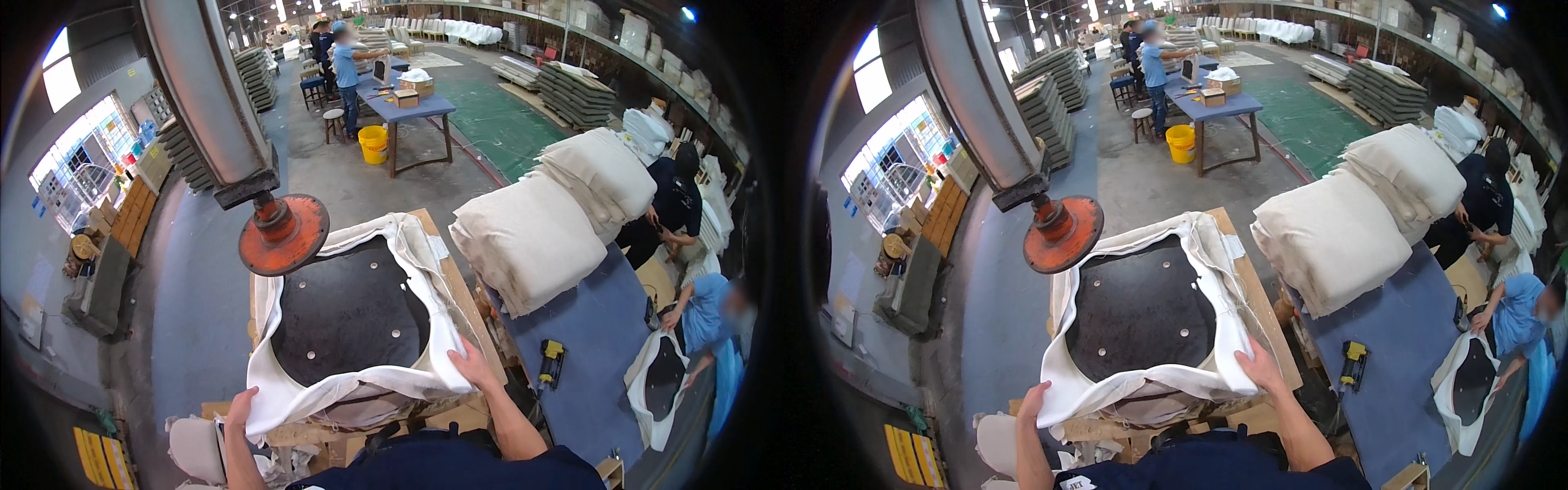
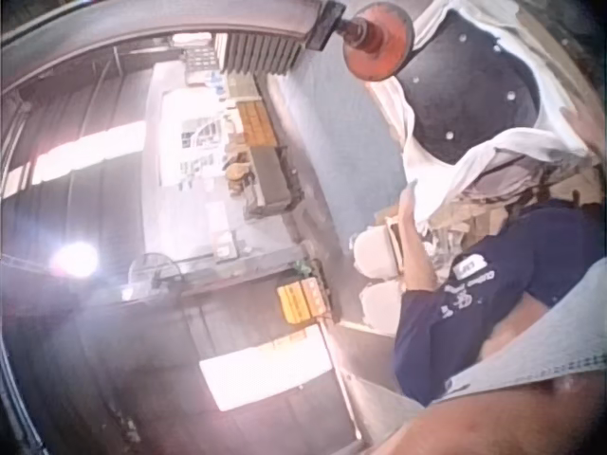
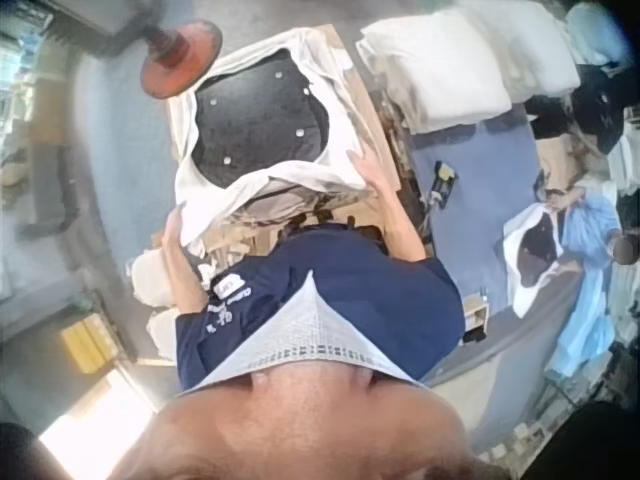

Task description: The person staples white fabric onto a black cushion frame using a staple gun, then inserts a foam cushion into the fabric cover. The person works at a workstation in a factory setting.

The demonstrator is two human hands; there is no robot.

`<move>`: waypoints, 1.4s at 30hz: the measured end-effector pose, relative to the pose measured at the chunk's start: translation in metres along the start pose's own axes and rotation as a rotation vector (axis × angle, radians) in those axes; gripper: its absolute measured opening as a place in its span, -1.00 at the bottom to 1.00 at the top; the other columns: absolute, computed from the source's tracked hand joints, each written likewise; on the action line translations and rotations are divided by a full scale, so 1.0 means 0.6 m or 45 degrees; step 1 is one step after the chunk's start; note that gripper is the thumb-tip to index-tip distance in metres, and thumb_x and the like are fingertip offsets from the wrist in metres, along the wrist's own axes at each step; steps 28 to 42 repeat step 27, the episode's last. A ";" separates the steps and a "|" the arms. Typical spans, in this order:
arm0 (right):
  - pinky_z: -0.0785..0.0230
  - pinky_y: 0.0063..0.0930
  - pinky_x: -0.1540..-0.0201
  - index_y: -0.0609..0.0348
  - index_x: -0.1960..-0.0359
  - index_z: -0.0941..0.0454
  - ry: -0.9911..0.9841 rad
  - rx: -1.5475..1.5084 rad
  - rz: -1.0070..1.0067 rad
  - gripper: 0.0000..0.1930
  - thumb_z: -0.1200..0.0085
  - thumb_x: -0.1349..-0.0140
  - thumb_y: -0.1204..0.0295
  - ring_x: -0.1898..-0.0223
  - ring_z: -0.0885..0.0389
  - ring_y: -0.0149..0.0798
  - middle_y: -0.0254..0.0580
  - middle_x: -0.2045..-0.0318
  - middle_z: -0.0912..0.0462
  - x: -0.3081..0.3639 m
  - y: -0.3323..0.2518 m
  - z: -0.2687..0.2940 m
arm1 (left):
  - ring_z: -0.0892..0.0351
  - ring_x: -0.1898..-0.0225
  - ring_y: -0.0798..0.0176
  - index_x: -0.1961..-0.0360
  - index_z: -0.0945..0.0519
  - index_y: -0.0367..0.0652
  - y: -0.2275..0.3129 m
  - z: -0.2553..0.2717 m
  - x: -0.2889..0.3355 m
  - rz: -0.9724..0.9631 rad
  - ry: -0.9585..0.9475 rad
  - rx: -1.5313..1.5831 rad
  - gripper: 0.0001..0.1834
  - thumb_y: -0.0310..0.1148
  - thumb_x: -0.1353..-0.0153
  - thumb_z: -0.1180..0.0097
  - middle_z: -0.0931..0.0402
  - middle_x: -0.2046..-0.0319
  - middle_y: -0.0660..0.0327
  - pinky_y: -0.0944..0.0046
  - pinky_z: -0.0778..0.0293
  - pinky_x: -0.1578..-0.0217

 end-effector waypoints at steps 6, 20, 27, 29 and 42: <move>-0.55 -0.25 0.01 0.36 0.00 -0.68 -0.135 0.228 -0.300 -0.57 -0.21 -0.34 0.19 0.12 -0.80 -0.07 0.10 0.24 -0.81 0.011 -0.041 0.054 | -0.73 0.14 0.18 -0.15 -0.56 -0.39 0.017 -0.013 0.016 -0.182 -0.092 0.135 -0.61 -0.42 -0.35 -0.10 -0.70 0.06 0.04 0.18 -0.64 0.08; -0.41 -0.35 0.50 0.22 0.00 -0.61 0.350 -0.493 -0.828 -0.56 -0.05 -0.51 0.03 0.55 -0.55 -0.38 -0.33 0.47 -0.68 0.210 0.034 0.088 | -0.56 0.59 0.41 -0.13 -0.53 -0.05 -0.185 0.108 0.130 -0.056 0.238 0.996 -0.63 -0.04 -0.51 -0.04 -0.66 0.40 0.30 0.38 -0.47 0.63; -0.28 0.04 -0.40 -0.22 -0.60 0.02 0.208 -1.069 -1.142 -0.11 -0.02 -0.39 -0.30 -0.43 -0.31 0.03 -0.10 -0.53 -0.18 0.221 0.101 0.027 | -0.63 0.11 0.03 -0.39 -0.42 0.05 -0.210 -0.094 0.172 0.294 -0.265 1.268 -0.14 0.47 -0.33 0.04 -0.60 -0.19 0.03 -0.04 -0.61 0.18; -0.28 0.04 -0.40 -0.22 -0.60 0.02 0.208 -1.069 -1.142 -0.11 -0.02 -0.39 -0.30 -0.43 -0.31 0.03 -0.10 -0.53 -0.18 0.221 0.101 0.027 | -0.63 0.11 0.03 -0.39 -0.42 0.05 -0.210 -0.094 0.172 0.294 -0.265 1.268 -0.14 0.47 -0.33 0.04 -0.60 -0.19 0.03 -0.04 -0.61 0.18; -0.28 0.04 -0.40 -0.22 -0.60 0.02 0.208 -1.069 -1.142 -0.11 -0.02 -0.39 -0.30 -0.43 -0.31 0.03 -0.10 -0.53 -0.18 0.221 0.101 0.027 | -0.63 0.11 0.03 -0.39 -0.42 0.05 -0.210 -0.094 0.172 0.294 -0.265 1.268 -0.14 0.47 -0.33 0.04 -0.60 -0.19 0.03 -0.04 -0.61 0.18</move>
Point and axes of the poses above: each hand's wrist, its own x-axis away from the middle knuckle, its own z-axis out of the back of the hand, y = z × x, the point moved 4 cm from there along -x, towards the middle knuckle
